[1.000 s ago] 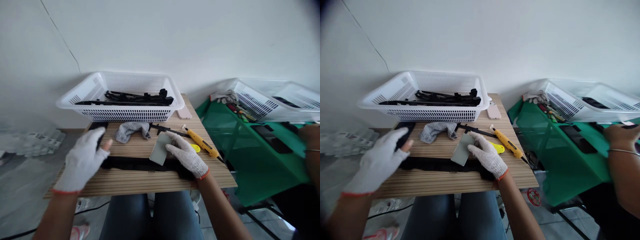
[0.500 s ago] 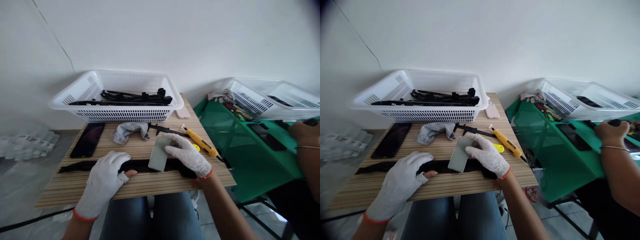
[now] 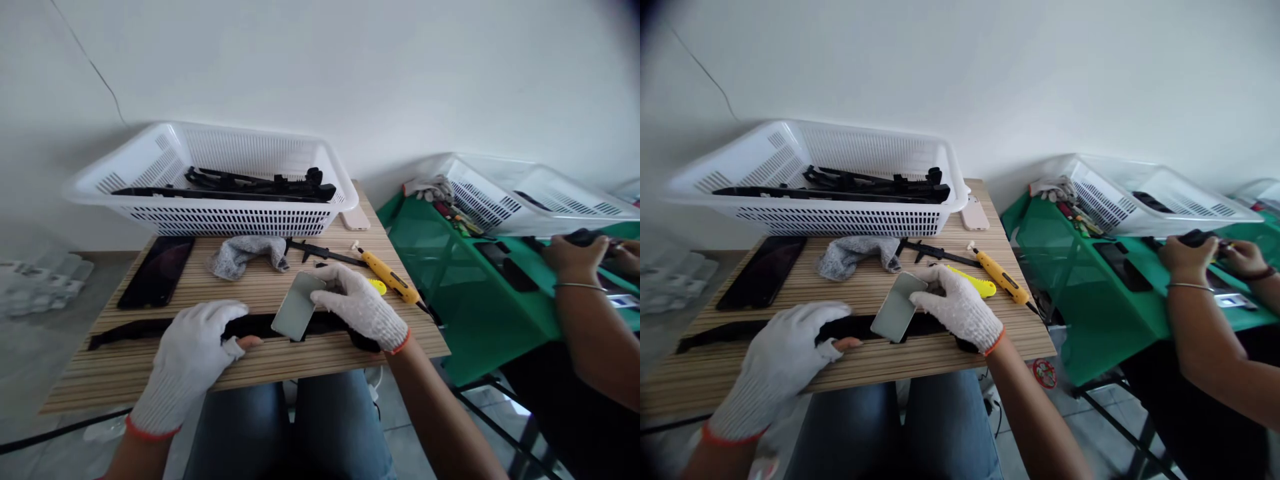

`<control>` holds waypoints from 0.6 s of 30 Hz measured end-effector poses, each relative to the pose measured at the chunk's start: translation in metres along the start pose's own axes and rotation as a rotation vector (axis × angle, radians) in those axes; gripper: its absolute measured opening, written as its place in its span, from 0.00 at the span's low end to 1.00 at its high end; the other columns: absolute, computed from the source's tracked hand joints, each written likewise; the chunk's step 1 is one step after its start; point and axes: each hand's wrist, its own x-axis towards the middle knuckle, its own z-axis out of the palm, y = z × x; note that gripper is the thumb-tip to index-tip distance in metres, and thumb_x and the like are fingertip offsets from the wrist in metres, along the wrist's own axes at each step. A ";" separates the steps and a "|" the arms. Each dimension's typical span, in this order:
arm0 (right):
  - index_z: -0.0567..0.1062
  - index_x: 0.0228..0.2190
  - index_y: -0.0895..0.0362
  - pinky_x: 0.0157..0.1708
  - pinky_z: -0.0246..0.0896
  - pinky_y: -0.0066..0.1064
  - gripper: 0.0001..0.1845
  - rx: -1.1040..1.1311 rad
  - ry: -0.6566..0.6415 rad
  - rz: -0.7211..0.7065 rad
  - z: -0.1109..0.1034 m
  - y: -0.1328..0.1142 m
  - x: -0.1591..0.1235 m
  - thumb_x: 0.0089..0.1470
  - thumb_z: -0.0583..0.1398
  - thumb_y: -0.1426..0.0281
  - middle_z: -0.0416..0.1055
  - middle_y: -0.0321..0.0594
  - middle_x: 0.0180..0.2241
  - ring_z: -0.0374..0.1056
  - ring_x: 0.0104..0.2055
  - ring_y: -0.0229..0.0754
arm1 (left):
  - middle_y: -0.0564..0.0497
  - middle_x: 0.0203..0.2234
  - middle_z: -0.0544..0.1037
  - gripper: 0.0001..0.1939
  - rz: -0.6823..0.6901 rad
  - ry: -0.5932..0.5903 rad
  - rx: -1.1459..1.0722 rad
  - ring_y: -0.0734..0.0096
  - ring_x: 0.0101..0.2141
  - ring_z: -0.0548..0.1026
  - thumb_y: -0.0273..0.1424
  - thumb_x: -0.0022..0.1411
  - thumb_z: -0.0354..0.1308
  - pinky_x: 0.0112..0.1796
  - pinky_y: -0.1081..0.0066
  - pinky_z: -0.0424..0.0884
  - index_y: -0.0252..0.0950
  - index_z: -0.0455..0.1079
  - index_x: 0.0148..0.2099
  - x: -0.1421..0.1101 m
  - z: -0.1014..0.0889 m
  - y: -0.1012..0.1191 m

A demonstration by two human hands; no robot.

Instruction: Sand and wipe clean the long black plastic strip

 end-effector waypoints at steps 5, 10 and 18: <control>0.81 0.45 0.53 0.52 0.76 0.43 0.16 -0.088 0.051 -0.057 -0.004 -0.006 -0.004 0.53 0.69 0.66 0.84 0.39 0.45 0.80 0.46 0.45 | 0.37 0.45 0.87 0.47 0.017 -0.010 -0.010 0.34 0.45 0.84 0.71 0.64 0.39 0.47 0.42 0.80 0.39 0.83 0.50 0.000 0.001 -0.004; 0.80 0.45 0.53 0.50 0.75 0.41 0.17 -0.070 0.104 -0.081 -0.020 -0.007 -0.005 0.52 0.69 0.64 0.82 0.40 0.45 0.78 0.46 0.45 | 0.36 0.44 0.87 0.45 0.022 0.009 -0.004 0.34 0.44 0.84 0.69 0.65 0.39 0.47 0.40 0.80 0.40 0.83 0.48 0.002 0.003 -0.007; 0.80 0.50 0.53 0.45 0.74 0.40 0.21 -0.172 0.038 -0.023 -0.042 -0.005 -0.010 0.53 0.65 0.66 0.81 0.41 0.46 0.76 0.43 0.44 | 0.37 0.43 0.87 0.40 0.018 0.038 -0.014 0.33 0.44 0.84 0.67 0.66 0.43 0.45 0.41 0.80 0.42 0.83 0.47 0.001 0.006 -0.008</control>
